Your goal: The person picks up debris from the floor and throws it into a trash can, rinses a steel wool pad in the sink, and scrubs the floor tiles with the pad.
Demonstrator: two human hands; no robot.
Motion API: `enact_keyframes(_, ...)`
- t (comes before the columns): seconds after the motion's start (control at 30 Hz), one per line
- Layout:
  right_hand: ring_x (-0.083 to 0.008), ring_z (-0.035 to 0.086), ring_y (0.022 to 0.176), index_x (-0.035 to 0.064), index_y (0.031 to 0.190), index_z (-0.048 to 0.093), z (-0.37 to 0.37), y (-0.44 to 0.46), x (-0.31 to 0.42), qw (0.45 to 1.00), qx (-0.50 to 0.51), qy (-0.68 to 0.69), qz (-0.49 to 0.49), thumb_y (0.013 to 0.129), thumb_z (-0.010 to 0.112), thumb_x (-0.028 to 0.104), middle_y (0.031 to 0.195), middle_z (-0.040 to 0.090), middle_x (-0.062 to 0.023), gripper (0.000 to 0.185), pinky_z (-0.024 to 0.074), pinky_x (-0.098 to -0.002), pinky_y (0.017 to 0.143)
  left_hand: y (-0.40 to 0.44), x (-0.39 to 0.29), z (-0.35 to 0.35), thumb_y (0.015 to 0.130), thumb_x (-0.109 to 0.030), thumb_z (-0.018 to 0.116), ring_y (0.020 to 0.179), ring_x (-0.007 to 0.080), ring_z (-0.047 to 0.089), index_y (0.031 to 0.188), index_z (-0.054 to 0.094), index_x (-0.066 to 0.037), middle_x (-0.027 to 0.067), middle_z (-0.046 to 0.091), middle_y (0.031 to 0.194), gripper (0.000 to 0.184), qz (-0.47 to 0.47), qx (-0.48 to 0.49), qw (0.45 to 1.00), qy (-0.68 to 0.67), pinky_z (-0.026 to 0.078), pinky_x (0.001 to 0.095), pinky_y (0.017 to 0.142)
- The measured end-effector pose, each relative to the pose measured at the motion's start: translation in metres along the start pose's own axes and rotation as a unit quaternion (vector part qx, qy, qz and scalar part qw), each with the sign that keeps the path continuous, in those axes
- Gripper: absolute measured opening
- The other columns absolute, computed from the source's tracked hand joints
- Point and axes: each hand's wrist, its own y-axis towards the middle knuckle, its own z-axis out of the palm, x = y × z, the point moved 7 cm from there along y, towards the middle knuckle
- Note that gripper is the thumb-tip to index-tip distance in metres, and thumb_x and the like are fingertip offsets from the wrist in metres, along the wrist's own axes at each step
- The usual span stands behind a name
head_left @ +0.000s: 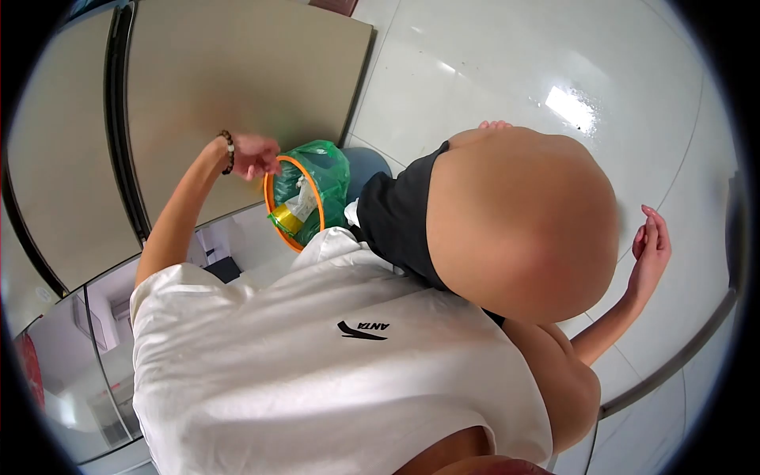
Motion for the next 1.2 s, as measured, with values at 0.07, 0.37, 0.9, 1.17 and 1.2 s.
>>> enact_keyframes(0.07,-0.0008,0.030,0.057,0.0064,0.114,0.071,-0.005,0.000,-0.006,1.000,0.004,-0.004,-0.001,0.104,0.055,0.021,0.066,0.039,0.0072,0.024,0.0190,-0.0191,0.051,0.008,0.013,0.010,0.099,-0.033,0.044,0.057,0.0105,0.051,0.100,0.067,0.002,0.0077,0.067,0.082,0.041,-0.040,-0.030,0.997,0.057,0.040,0.0231,0.044)
enact_keyframes(0.37,-0.0010,0.031,0.059,0.0078,0.112,0.072,0.005,-0.002,0.006,1.000,0.004,-0.025,0.003,0.104,0.055,0.023,0.067,0.040,0.0073,0.024,0.0211,-0.0179,0.052,0.052,0.044,0.037,0.100,-0.051,0.038,0.093,0.0293,0.072,0.141,0.054,-0.005,0.0184,0.071,0.114,0.063,0.046,-0.167,0.842,0.511,0.057,0.0414,0.080)
enact_keyframes(0.9,-0.0012,0.034,0.059,0.0092,0.112,0.072,-0.004,-0.004,-0.009,1.000,0.012,-0.028,-0.001,0.103,0.056,0.023,0.066,0.043,0.0073,0.023,0.0229,-0.0183,0.053,0.066,0.057,0.075,0.100,-0.058,0.038,0.110,0.0358,0.066,0.126,0.066,-0.009,0.0185,0.071,0.116,0.063,0.077,-0.144,0.754,0.636,0.050,0.0457,0.096)
enact_keyframes(1.17,-0.0012,0.035,0.058,0.0060,0.111,0.072,-0.024,-0.018,-0.022,1.000,-0.009,-0.014,0.004,0.102,0.056,0.020,0.066,0.045,0.0070,0.023,0.0240,-0.0195,0.051,-0.042,-0.051,0.036,0.087,-0.028,0.061,0.099,0.0311,0.072,0.099,0.076,-0.008,0.0152,0.075,0.103,0.028,-0.080,-0.360,0.591,0.717,0.057,0.0437,0.083)
enact_keyframes(1.2,-0.0014,0.035,0.058,0.0059,0.110,0.072,-0.031,-0.022,-0.026,1.000,-0.020,-0.007,0.006,0.102,0.056,0.020,0.066,0.045,0.0068,0.023,0.0243,-0.0197,0.051,-0.078,-0.083,0.055,0.089,-0.017,0.065,0.098,0.0305,0.073,0.099,0.077,-0.010,0.0124,0.075,0.105,0.018,-0.060,-0.432,0.564,0.701,0.058,0.0420,0.080)
